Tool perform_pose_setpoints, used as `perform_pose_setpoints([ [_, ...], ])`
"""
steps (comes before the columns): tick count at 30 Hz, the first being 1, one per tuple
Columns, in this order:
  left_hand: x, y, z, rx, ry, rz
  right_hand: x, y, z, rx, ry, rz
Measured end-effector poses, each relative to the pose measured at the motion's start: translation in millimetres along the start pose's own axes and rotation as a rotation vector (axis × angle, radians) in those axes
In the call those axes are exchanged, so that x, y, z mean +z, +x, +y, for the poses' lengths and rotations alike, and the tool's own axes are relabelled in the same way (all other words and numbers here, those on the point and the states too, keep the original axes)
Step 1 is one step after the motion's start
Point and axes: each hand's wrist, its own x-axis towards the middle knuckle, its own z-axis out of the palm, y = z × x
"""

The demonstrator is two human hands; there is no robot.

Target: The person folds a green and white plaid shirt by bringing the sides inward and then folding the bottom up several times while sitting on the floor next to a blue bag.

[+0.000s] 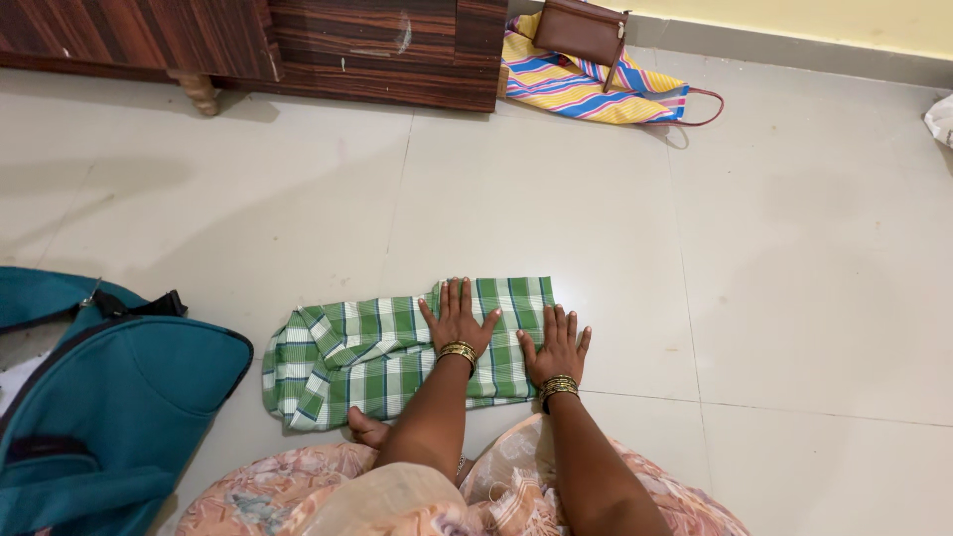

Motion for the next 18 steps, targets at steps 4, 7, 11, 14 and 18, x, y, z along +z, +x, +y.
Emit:
perform_pose_setpoints([
  [4, -2, 2, 0, 0.016, -0.013, -0.011, -3, 11, -9, 0.098, 0.009, -0.010],
  [7, -3, 6, -1, 0.019, -0.001, -0.032, 8, 36, -24, 0.086, 0.016, 0.052],
  [11, -5, 17, -1, 0.037, -0.038, -0.028, 29, 56, -48, -0.143, 0.024, 0.048],
  [14, -5, 22, -2, 0.060, 0.014, -0.028, 33, 64, -45, -0.072, 0.011, -0.080],
  [18, -7, 28, -2, 0.098, 0.034, -0.047, 19, 74, -36, -0.001, 0.024, -0.101],
])
